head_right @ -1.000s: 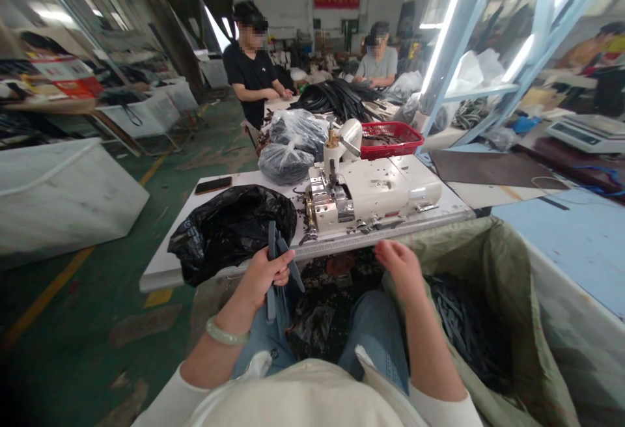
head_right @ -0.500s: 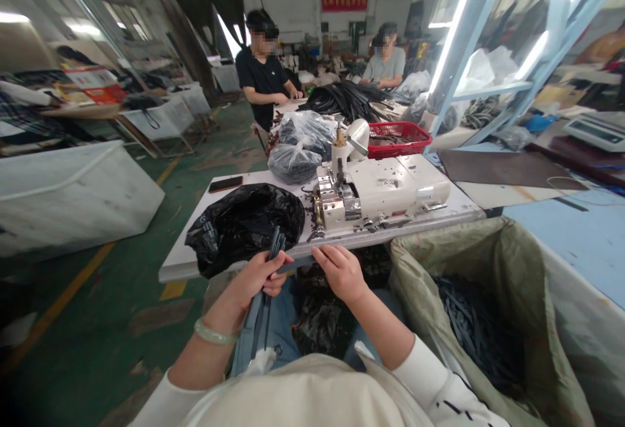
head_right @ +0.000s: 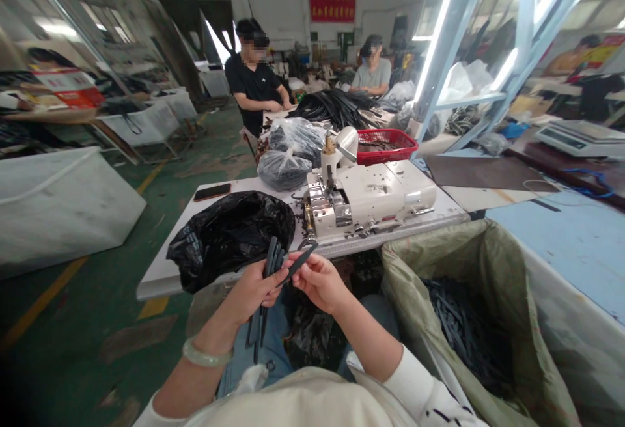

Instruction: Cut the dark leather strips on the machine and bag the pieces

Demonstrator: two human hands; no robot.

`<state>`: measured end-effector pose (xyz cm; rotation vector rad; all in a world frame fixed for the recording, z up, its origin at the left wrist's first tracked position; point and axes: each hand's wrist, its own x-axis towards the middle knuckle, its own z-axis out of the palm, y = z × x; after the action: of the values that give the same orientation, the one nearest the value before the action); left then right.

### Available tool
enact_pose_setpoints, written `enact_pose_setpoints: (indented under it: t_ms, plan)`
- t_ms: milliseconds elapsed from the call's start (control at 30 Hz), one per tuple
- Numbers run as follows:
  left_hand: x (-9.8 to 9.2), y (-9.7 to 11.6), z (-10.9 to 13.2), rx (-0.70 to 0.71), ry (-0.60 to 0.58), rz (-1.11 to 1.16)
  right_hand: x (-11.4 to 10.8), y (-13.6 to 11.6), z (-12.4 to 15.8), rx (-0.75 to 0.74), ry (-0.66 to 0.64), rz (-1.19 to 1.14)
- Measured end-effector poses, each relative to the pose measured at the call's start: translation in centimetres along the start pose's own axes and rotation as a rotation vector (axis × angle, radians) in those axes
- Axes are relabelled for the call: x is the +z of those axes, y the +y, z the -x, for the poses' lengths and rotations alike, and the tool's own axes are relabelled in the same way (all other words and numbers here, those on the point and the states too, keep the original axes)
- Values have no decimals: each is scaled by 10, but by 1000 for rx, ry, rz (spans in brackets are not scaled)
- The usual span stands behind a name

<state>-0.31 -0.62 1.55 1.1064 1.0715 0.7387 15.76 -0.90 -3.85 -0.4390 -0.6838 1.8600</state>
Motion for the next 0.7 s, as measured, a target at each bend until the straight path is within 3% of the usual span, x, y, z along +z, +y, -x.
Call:
enact_pose_setpoints:
  t_ms: [133,233,333,467,700]
  plan:
    - [-1,-5,-3,-27,13,36,-4,-1,-18,-89,86,53]
    - [-6,-11,-6,-34,26,82,-23,-22,-48,-150,314,185]
    - [-13,-16,-7,-53,12,112,-50,-52,-83,-90,530,359]
    - [-19,-20,-9,-69,7,124,-75,-77,-117,-21,594,395]
    - [-23,-20,-13,-93,23,147,-84,-84,-142,31,671,395]
